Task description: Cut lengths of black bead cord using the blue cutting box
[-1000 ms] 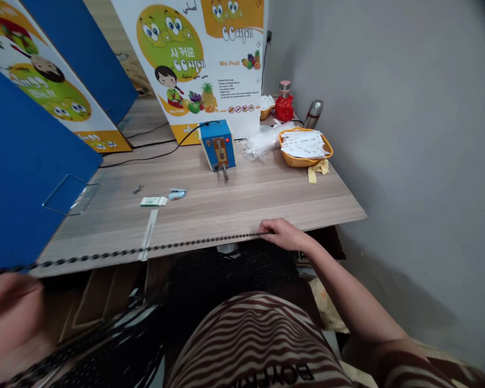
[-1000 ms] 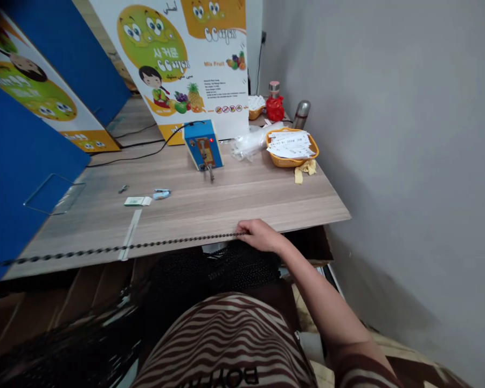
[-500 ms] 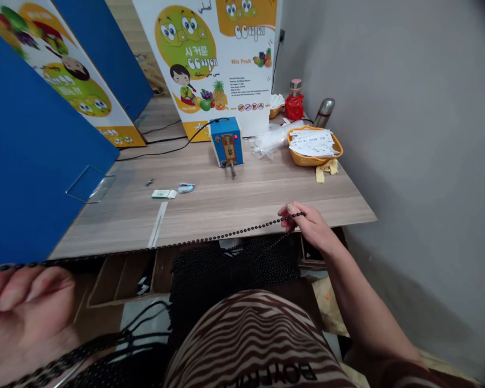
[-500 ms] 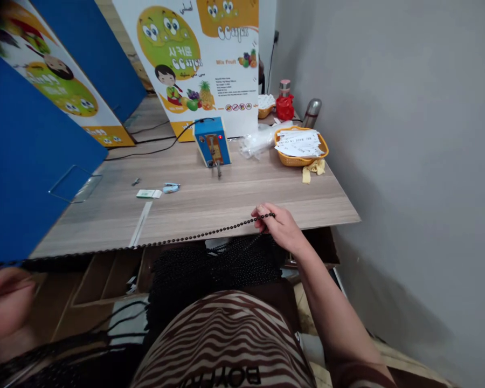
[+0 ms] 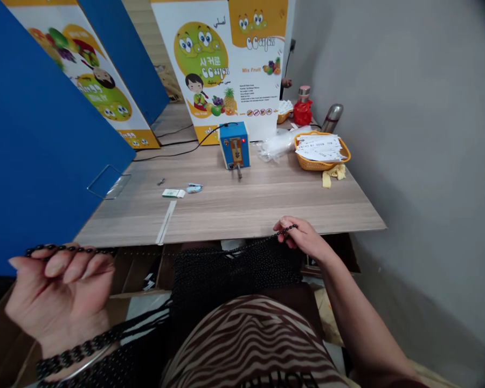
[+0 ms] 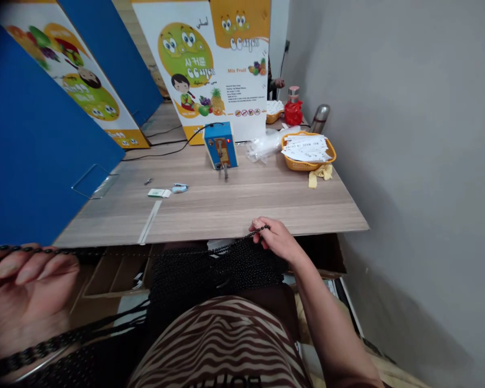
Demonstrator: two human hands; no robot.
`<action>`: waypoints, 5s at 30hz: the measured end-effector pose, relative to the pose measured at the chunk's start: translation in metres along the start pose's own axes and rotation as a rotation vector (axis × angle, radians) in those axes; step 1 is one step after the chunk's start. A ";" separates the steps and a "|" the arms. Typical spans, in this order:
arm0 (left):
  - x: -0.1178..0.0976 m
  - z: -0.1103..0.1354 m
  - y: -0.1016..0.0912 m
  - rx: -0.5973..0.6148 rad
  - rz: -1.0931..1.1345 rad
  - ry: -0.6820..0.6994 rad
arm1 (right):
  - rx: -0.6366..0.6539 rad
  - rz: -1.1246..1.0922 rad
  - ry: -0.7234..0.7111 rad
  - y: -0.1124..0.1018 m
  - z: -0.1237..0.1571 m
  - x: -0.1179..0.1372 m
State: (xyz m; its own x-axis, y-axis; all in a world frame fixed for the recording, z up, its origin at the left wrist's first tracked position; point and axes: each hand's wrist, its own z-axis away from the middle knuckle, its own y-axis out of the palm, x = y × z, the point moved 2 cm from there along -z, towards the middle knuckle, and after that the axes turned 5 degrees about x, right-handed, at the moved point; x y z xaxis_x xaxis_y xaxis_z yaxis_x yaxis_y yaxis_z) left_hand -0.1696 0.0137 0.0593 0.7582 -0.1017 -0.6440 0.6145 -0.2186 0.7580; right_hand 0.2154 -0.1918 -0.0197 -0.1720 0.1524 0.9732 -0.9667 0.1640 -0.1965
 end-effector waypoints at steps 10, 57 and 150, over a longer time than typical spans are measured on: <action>0.018 -0.002 0.029 0.179 -0.043 -0.033 | -0.004 -0.068 0.030 -0.008 -0.002 -0.018; 0.091 -0.033 0.011 0.148 0.105 -0.335 | -0.317 1.108 0.163 0.041 0.040 -0.097; 0.132 0.002 0.024 0.060 0.022 -0.473 | -0.529 0.577 0.070 0.053 0.051 -0.144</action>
State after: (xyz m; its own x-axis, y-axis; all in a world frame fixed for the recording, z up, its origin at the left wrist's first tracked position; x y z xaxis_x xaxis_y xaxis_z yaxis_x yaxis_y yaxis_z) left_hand -0.0555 -0.0065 -0.0077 0.5798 -0.5346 -0.6149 0.5754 -0.2656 0.7735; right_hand 0.1794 -0.2552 -0.1645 -0.5900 0.4126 0.6940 -0.5065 0.4802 -0.7161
